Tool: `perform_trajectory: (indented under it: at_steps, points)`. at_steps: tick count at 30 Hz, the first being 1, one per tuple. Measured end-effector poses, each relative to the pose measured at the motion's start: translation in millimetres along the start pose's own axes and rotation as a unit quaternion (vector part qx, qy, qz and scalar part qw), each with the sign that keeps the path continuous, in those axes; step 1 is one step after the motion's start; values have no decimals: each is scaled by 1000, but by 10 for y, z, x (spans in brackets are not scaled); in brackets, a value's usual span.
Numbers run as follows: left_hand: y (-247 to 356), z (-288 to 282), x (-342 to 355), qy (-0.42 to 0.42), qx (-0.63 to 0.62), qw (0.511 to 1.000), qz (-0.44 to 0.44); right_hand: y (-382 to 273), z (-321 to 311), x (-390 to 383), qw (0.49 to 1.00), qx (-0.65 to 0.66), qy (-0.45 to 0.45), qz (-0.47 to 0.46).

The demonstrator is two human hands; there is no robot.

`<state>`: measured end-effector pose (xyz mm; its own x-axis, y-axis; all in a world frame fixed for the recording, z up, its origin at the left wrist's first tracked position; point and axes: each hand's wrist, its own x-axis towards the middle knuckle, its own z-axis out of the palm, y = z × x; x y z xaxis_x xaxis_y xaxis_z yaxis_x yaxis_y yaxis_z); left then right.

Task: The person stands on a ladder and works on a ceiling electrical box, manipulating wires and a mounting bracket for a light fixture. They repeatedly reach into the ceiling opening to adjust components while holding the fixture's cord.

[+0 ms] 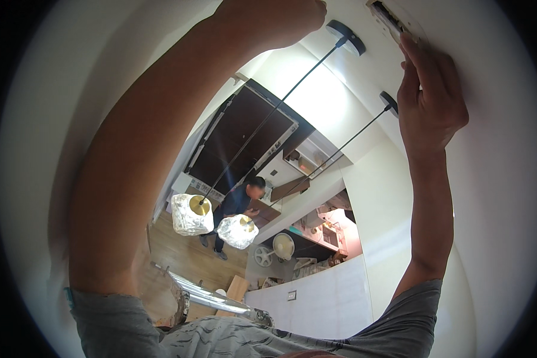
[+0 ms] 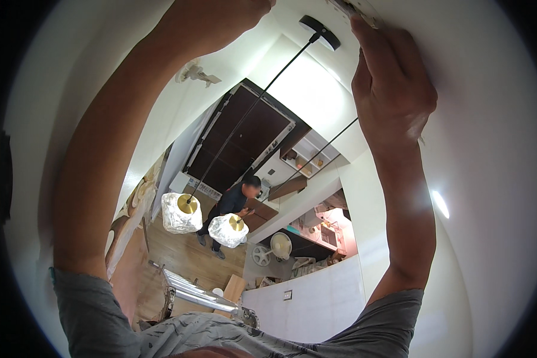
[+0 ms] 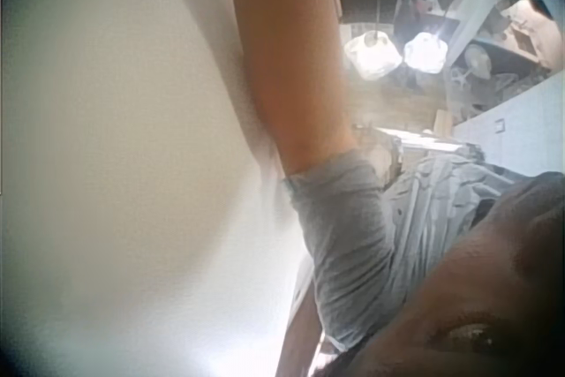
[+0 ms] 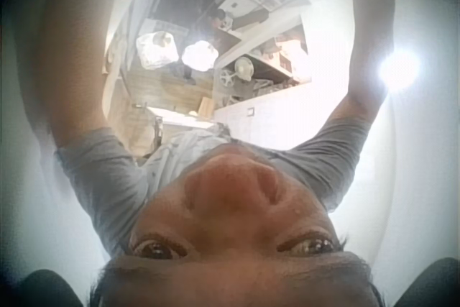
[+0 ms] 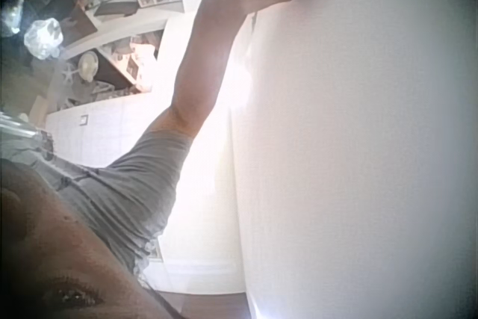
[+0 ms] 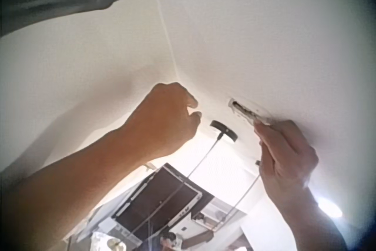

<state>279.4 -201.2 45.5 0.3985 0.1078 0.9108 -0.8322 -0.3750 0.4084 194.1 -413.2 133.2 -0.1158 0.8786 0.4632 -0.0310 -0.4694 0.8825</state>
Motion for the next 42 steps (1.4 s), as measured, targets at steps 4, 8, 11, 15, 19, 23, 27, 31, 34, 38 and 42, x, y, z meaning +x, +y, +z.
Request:
perform_trajectory:
  at_steps: [4, 8, 11, 15, 19, 23, 27, 31, 34, 38, 42]
  points:
    - [-90, 8, 25, -9, 4, 1000, 12, -34, -41, -16, 998, -54, -41, -6]
    - [-99, 12, 44, -9, 12, 1000, 17, -33, 13, -25, 997, -62, -41, 0]
    - [-64, -12, 72, -19, 11, 1000, 11, -31, 26, -22, 997, -64, -44, 13]
    - [123, -34, -4, -38, 2, 999, -6, 21, 60, -64, 1000, -26, -11, 8]
    - [83, -48, 142, -97, -58, 993, -21, -146, -23, -102, 994, 23, -31, 107]
    - [160, 102, 107, -98, -113, 989, -10, -400, -474, -325, 984, 80, -37, 156]
    - [211, 265, 216, -74, -124, 989, -11, -724, -887, -821, 962, 78, -98, 243]
    - [209, 340, 250, -78, -164, 983, -35, -1102, -1216, -1454, 885, 144, -137, 421]
    - [104, 522, 262, -25, -200, 979, 7, -1410, -1402, -1950, 775, 199, -149, 582]
    - [122, 407, 112, -116, -24, 993, -24, -1643, -1366, -2234, 707, 209, -206, 644]
    - [-31, 272, -297, -224, 128, 966, -25, -1444, -1098, -2113, 704, 203, -173, 658]
